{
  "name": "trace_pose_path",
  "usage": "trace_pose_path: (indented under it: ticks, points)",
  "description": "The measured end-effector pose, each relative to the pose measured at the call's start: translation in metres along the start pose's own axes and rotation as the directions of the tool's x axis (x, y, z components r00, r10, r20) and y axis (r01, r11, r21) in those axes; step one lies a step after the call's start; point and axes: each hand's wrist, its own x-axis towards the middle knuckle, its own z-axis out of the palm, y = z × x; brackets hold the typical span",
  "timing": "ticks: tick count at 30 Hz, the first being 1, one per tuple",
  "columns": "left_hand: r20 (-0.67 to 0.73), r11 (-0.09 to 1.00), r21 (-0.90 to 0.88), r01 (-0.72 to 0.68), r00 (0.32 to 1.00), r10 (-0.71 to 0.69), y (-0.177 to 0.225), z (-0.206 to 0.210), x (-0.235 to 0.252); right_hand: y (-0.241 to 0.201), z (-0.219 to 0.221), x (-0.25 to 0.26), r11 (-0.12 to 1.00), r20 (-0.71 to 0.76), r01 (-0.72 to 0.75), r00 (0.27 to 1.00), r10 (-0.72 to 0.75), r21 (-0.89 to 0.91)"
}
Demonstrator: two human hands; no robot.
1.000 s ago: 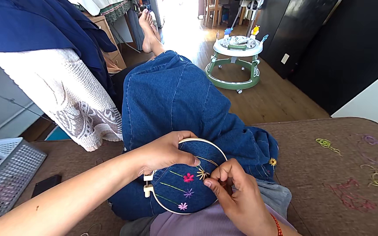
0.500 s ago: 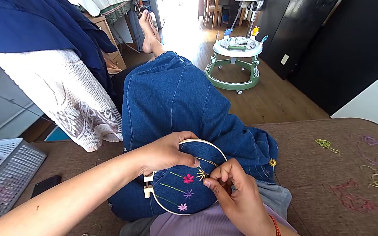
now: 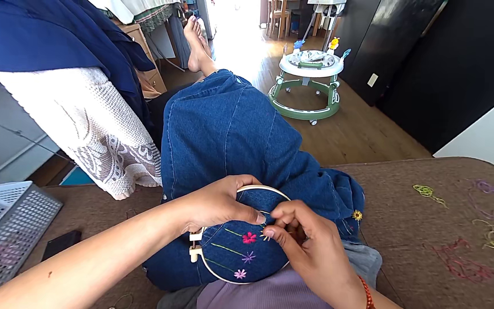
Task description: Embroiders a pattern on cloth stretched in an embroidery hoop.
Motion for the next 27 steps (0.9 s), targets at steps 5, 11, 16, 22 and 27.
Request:
trace_pose_path:
  ticks: [5, 11, 16, 22, 27]
  points:
    - [0.002, 1.0, -0.02, 0.004, 1.0, -0.004, 0.003, 0.002, -0.001, -0.009, -0.009, 0.012, 0.99, 0.063, -0.034, 0.997, 0.043, -0.139]
    - [0.002, 0.999, -0.04, -0.011, 1.0, 0.011, 0.002, 0.001, 0.0, -0.017, -0.018, 0.032, 0.991, 0.192, -0.003, 0.981, 0.03, -0.137]
    - [-0.007, 0.999, -0.032, -0.034, 0.999, 0.033, 0.0, 0.0, 0.001, -0.033, -0.043, 0.072, 0.916, 0.293, -0.147, 0.956, 0.034, 0.373]
    - [0.006, 0.999, -0.049, -0.009, 1.0, 0.009, 0.0, -0.001, 0.002, -0.042, -0.054, 0.106, 0.909, 0.194, -0.022, 0.979, -0.066, 0.417]
    - [0.006, 0.998, -0.061, -0.012, 1.0, 0.013, -0.001, -0.003, 0.002, -0.05, -0.054, 0.117, 0.893, -0.032, 0.204, 0.977, -0.209, 0.4]
